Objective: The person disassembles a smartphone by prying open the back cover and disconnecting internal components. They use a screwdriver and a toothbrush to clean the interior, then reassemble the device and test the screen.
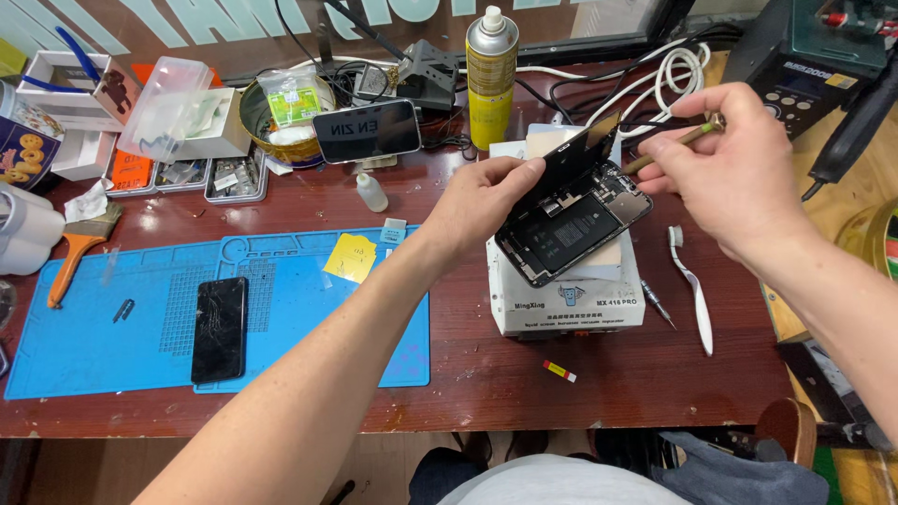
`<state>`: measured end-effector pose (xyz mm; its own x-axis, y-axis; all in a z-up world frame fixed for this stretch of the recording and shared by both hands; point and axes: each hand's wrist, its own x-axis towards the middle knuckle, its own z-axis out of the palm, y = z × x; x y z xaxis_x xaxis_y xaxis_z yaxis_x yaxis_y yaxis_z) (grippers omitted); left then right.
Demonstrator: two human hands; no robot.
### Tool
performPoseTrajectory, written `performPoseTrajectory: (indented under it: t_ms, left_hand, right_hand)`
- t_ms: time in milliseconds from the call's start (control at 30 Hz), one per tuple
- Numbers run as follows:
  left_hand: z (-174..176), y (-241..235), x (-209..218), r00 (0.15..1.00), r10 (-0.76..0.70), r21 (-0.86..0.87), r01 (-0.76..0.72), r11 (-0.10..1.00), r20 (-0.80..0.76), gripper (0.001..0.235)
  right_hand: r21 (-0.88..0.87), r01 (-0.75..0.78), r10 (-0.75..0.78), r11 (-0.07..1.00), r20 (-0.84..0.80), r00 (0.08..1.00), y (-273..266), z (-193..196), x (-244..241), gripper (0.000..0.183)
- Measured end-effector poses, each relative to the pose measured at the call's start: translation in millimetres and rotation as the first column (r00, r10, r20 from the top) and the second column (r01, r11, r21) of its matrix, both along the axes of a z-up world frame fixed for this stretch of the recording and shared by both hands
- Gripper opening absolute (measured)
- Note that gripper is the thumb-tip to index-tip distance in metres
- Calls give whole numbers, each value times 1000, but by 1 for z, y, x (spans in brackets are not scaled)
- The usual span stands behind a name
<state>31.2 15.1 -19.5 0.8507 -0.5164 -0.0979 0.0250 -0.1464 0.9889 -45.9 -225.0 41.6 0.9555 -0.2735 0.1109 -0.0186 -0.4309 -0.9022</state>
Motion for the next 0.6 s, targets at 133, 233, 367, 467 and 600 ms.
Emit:
performPoseTrajectory:
  t_ms: [133, 233, 367, 467, 600]
  left_hand:
    - [0, 4, 5, 990, 57, 34, -53, 998, -130, 58]
    - [-1, 4, 7, 980, 77, 10, -76, 997, -182, 59]
    - [-3, 2, 9, 988, 37, -75, -49, 996, -152, 58]
    - [-3, 0, 9, 987, 39, -67, -50, 997, -155, 61]
    - [-2, 0, 9, 981, 78, -15, -82, 997, -175, 66]
  right_hand:
    - [-163, -63, 63, 985, -7, 998, 13, 2, 2, 31]
    - [-205, -95, 93, 974, -22, 995, 18, 2, 4, 28]
    - [-146, -117, 114, 982, -28, 993, 22, 0, 8, 26]
    - [-142, -113, 108, 983, -39, 993, 23, -2, 8, 26]
    - [-141, -104, 98, 985, -46, 994, 23, -3, 8, 28]
